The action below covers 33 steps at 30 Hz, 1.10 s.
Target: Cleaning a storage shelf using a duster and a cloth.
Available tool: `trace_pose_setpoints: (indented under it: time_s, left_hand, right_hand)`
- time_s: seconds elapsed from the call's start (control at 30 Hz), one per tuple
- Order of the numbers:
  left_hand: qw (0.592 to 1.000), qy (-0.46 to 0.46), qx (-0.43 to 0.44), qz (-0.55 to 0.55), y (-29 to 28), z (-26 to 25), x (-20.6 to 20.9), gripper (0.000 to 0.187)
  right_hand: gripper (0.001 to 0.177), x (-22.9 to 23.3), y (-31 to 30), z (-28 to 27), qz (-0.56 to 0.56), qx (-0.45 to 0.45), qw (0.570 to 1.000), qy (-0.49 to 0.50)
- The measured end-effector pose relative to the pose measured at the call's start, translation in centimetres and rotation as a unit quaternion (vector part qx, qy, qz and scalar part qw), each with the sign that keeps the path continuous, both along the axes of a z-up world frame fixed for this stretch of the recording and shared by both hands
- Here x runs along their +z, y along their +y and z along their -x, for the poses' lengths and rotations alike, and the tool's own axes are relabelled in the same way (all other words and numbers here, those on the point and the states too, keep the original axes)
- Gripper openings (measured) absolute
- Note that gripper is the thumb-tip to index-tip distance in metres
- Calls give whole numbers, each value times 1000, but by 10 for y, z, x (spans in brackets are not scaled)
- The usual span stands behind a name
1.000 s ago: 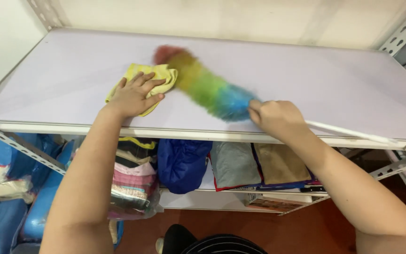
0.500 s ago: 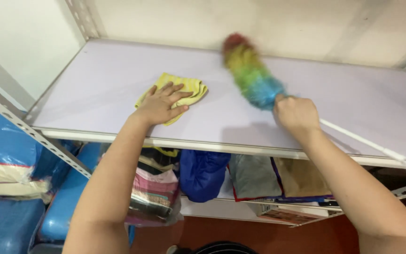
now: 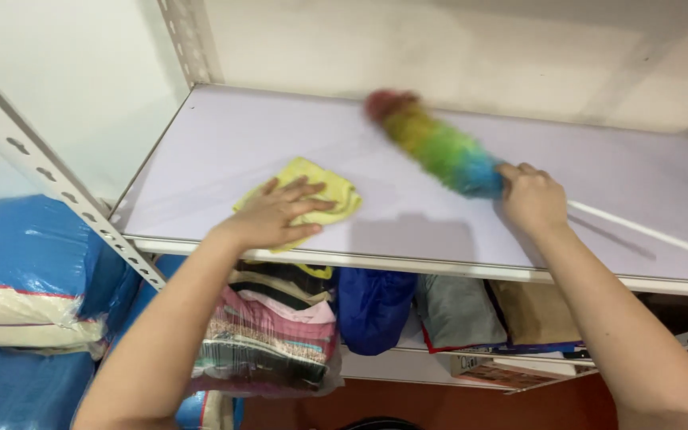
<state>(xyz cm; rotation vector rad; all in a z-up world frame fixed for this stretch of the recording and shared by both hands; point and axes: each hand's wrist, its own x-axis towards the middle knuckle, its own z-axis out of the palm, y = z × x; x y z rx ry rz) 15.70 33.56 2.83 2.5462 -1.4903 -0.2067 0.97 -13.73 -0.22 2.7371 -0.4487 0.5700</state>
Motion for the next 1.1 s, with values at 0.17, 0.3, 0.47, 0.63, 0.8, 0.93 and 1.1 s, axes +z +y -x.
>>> trace_pose_setpoints:
  time_s: [0.17,0.3,0.47,0.63,0.8,0.93,1.1]
  left_hand:
    - [994,-33,101,-18,59,-54,-16,56]
    - [989,-60,133,-23,63,-61,-22,56]
    - [995,-42,88,-11,89,-40,-7,54]
    - [990,-36,137,-18,132,-61,-19,55]
    - [978,-46,205,7,148,-80,-30,53]
    - [978,-47,200,20,149,-77,-28,52]
    - [980,-55,187,26,148,-68,-23,50]
  right_hand:
    - [28,22,63,18,74,14,997,-16]
    - [24,40,150,24,-46,162,985,-27]
    - [26,46,199,10,-155,197,968,21]
    - [32,17,148,-15,-87,79,993,7]
    - [38,9,163,-19,28,15,999,29]
    - [34,41,248,-14,-12,91,996,18]
    - [31,42,279,-25,-87,217,972,25]
